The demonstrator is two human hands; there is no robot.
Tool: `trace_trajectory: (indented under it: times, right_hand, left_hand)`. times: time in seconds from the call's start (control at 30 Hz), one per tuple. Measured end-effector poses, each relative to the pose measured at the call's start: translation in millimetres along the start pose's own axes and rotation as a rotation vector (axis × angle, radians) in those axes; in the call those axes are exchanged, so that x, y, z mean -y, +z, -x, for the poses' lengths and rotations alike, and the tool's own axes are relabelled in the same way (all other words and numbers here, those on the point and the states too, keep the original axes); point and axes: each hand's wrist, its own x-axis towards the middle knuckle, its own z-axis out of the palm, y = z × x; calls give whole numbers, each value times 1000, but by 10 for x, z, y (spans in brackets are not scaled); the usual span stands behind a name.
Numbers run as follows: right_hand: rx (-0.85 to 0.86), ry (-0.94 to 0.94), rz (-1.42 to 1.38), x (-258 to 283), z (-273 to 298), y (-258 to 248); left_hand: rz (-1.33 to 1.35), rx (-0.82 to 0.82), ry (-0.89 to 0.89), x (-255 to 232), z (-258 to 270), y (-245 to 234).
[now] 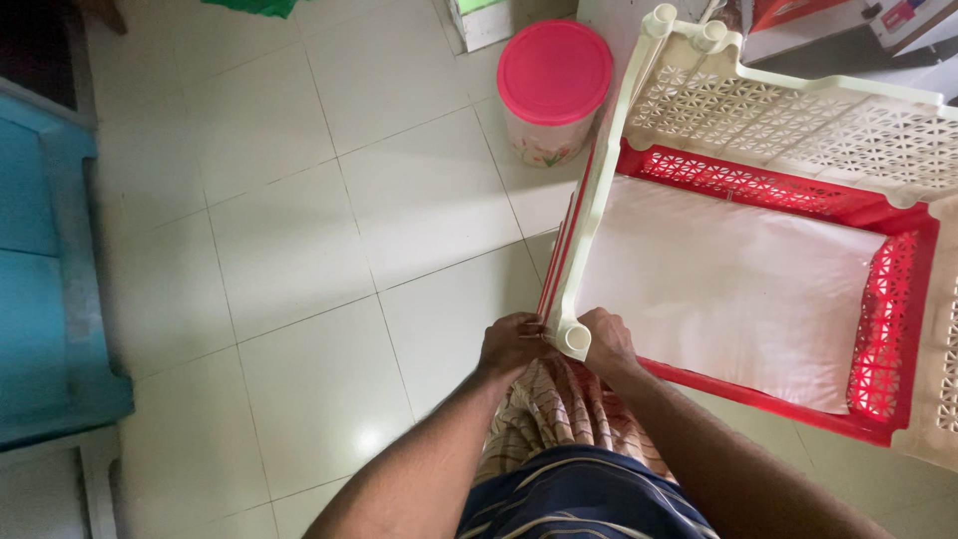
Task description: The person assembles a plastic storage basket by connecting white vertical support pieces to red and white basket frames. They then place a red basket frame on top of the assembled unit and pick up a folded cloth from the bed.
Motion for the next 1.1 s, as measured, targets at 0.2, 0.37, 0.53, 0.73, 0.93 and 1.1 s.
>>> trace_trajectory:
  times: [0.2, 0.37, 0.53, 0.73, 0.93, 1.1]
  right_hand:
    - [117, 178, 65, 44, -70, -47]
    - [107, 270, 33, 245, 26, -160]
    - [147, 391, 26, 375, 52, -325]
    - [136, 433, 31, 423, -6, -354]
    - [67, 448, 61, 451, 98, -237]
    - [50, 440, 149, 441, 32, -185]
  left_hand:
    - [-568, 19, 72, -324, 201, 41]
    - [-733, 22, 175, -471, 302, 85]
    - [-834, 10, 137, -401, 244, 146]
    - [-822, 17, 361, -209, 193, 118]
    - [-826, 46, 367, -164, 141, 66]
    - [-842, 304, 260, -75, -267, -160]
